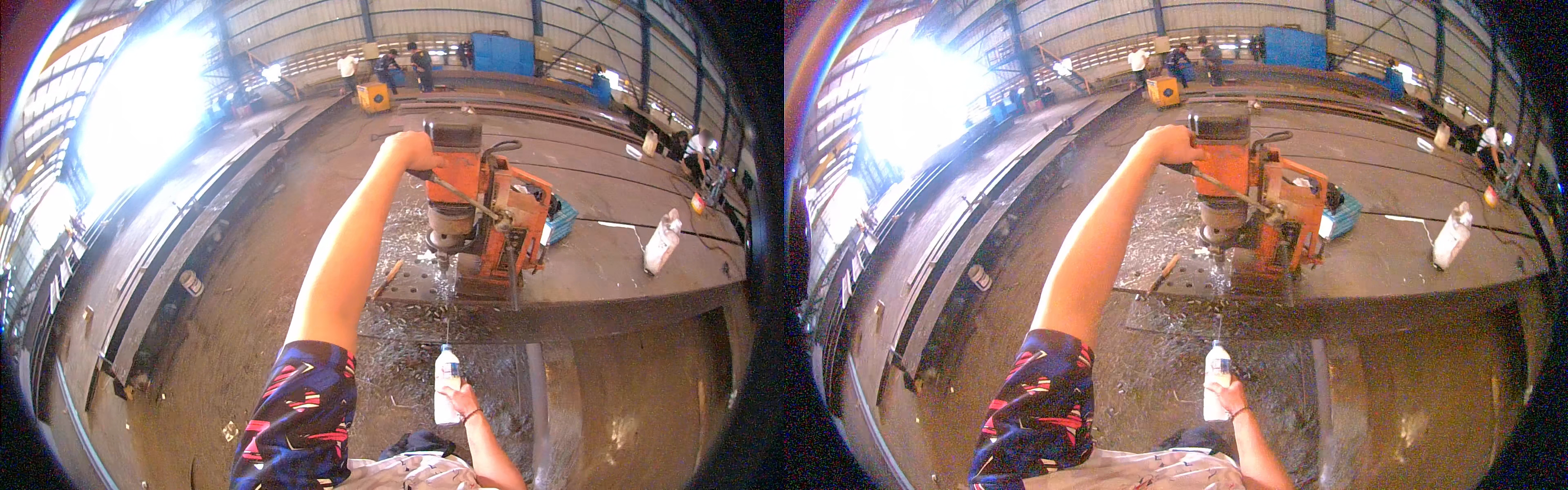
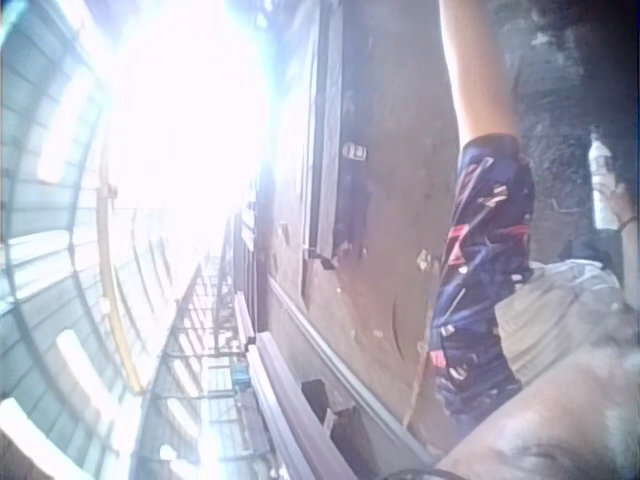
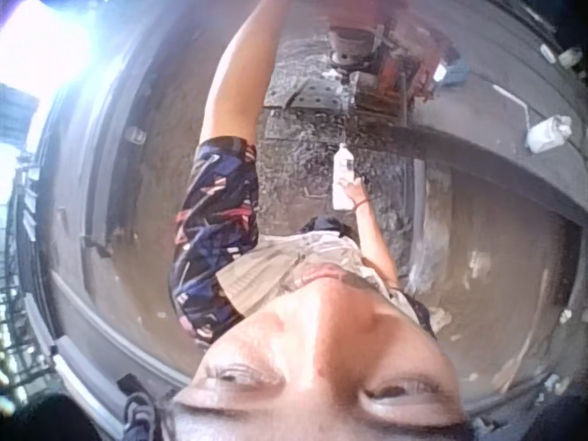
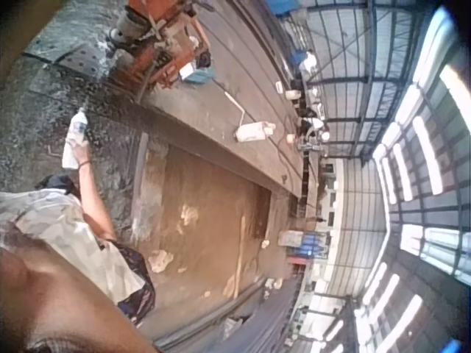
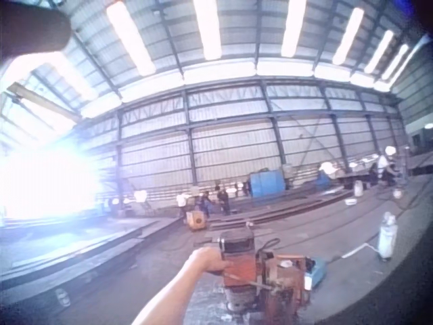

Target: The person operates a drill press on a metal plate, repeatedly lowering the drill to create holes and applying liquid from a bottle to the work area. They adjust the plate and clear metal shavings during the process.

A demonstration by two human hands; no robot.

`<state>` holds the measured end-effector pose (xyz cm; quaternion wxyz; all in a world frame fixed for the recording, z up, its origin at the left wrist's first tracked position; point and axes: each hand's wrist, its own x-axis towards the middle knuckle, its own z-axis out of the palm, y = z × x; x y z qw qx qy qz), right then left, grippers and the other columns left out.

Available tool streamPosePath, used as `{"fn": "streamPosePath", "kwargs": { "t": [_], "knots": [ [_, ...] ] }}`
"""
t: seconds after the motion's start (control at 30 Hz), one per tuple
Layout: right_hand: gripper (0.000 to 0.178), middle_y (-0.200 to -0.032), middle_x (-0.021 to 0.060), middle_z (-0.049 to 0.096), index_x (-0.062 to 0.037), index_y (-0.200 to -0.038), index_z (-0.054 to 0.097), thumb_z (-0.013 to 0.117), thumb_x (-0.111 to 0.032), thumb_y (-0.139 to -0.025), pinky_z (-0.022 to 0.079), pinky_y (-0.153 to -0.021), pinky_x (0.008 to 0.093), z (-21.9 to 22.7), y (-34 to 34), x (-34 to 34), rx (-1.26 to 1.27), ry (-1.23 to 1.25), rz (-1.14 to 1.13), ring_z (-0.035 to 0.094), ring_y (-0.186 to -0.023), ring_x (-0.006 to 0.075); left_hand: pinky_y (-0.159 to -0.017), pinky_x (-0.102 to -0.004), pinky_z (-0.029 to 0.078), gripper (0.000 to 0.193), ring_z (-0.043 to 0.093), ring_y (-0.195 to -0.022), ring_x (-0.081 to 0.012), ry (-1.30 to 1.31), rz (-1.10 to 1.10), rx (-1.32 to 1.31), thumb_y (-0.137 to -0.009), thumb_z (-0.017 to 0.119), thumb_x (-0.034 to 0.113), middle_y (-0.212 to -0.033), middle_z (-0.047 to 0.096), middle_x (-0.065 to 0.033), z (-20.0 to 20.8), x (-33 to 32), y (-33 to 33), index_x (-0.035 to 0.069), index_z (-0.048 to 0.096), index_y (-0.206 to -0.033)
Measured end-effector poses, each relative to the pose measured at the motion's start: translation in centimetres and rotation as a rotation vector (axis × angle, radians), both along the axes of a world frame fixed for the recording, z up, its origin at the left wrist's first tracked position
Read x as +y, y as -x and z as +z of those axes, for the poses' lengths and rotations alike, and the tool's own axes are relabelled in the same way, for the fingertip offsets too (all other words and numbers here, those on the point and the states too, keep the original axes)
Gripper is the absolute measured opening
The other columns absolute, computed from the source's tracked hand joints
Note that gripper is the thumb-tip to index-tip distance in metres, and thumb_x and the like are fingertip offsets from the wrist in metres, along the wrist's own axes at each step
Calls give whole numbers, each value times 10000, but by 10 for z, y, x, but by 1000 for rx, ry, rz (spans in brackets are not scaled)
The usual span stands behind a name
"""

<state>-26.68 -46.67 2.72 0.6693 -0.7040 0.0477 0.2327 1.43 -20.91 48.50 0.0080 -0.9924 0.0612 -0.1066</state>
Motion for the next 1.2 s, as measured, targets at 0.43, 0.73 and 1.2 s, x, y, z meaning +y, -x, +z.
{"fn": "streamPosePath", "kwargs": {
  "t": [0.43,0.73,1.2],
  "knots": [
    [327,-897,75,709,-13,-1065,669,733,-108,-759,553,-644,340,14,-1,6,-10,-35,22,677,-722,182,-920,-437,500,550,663,-1030,-341,-24,-52,122,-807,621,595,-1074,710,-156,8,5,14,132,729,-1083],
    [320,-890,95,712,-9,-1047,647,732,-136,-767,567,-652,353,28,2,3,29,30,55,693,-723,202,-670,-359,578,429,714,-699,-209,259,-9,418,-854,659,458,-808,735,-106,7,11,9,42,738,-918],
    [396,-913,117,736,-30,-1013,691,787,-286,-727,557,-715,361,-26,-12,-2,-61,75,57,709,-801,214,-604,-304,556,347,683,-617,-169,282,-52,429,-853,683,367,-733,720,-82,11,4,10,28,743,-810]
  ]
}}
